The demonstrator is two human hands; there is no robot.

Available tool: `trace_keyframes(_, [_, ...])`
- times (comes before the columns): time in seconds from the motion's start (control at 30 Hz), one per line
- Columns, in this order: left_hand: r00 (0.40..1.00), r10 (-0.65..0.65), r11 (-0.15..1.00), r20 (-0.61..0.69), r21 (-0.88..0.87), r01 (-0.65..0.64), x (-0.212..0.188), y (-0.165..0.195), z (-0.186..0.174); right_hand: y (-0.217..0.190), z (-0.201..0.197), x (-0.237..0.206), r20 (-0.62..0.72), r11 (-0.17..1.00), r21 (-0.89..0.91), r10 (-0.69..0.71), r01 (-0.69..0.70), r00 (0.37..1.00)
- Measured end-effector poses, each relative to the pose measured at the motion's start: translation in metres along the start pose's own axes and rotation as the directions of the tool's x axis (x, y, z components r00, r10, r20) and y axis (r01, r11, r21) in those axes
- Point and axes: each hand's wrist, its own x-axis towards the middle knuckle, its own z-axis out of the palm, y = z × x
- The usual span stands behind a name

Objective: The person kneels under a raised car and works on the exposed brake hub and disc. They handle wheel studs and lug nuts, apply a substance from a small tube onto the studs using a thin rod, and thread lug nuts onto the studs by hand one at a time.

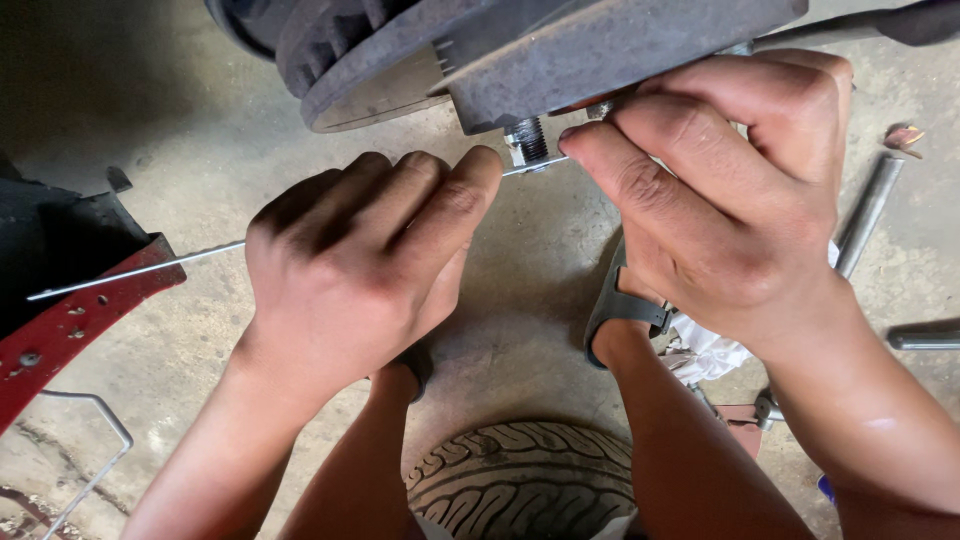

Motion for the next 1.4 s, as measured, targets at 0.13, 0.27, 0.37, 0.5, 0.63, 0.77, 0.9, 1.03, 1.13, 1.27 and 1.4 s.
trace_keyframes(0.13, [1.0, 0.022, 1.0, -0.011, 0.016, -0.022, -0.002, -0.002, 0.003, 0.002, 0.002, -0.002, 0.002, 1.0, 0.008, -0.028, 0.028, 1.0])
trace_keyframes(0.27, [1.0, 0.02, 1.0, -0.012, 0.022, -0.02, -0.002, -0.002, 0.002, 0.004, 0.008, -0.014, -0.024, 1.0, 0.011, -0.014, 0.014, 1.0])
trace_keyframes(0.37, [0.999, 0.034, 0.999, -0.024, 0.036, -0.033, 0.002, -0.002, 0.001, 0.007, 0.012, -0.021, -0.045, 0.999, 0.028, -0.014, 0.016, 0.999])
trace_keyframes(0.5, [0.998, 0.055, 0.995, -0.015, 0.079, -0.054, 0.002, -0.004, -0.003, 0.008, 0.011, -0.015, -0.051, 0.999, 0.04, -0.006, 0.008, 0.999])
trace_keyframes(0.63, [0.999, 0.033, 0.999, -0.022, 0.007, -0.033, -0.008, -0.01, -0.001, 0.001, 0.005, -0.003, -0.013, 1.0, 0.026, 0.005, -0.005, 1.0])
trace_keyframes(0.77, [0.995, -0.036, 0.993, -0.094, -0.111, 0.025, -0.024, -0.027, 0.007, -0.002, 0.004, -0.005, -0.055, 0.998, 0.037, 0.048, -0.046, 0.997])
trace_keyframes(0.9, [0.931, -0.286, 0.87, -0.225, -0.468, 0.154, -0.044, -0.037, 0.034, 0.004, 0.018, -0.025, -0.182, 0.981, 0.063, 0.192, -0.184, 0.964])
trace_keyframes(1.03, [0.812, -0.522, 0.688, -0.261, -0.692, 0.22, -0.064, -0.036, 0.059, 0.008, 0.022, -0.044, -0.194, 0.964, 0.028, 0.264, -0.263, 0.945])
trace_keyframes(1.13, [0.781, -0.556, 0.727, -0.283, -0.622, 0.292, -0.065, -0.034, 0.072, 0.009, 0.021, -0.047, -0.217, 0.967, -0.076, 0.221, -0.243, 0.951])
trace_keyframes(1.27, [0.791, -0.413, 0.882, -0.451, -0.416, 0.223, -0.048, -0.038, 0.071, 0.005, 0.019, -0.049, -0.221, 0.924, 0.133, 0.379, -0.357, 0.899])
trace_keyframes(1.4, [0.827, -0.283, 0.952, -0.487, -0.251, 0.178, -0.04, -0.039, 0.051, 0.003, 0.018, -0.063, -0.221, 0.919, 0.142, 0.391, -0.367, 0.893])
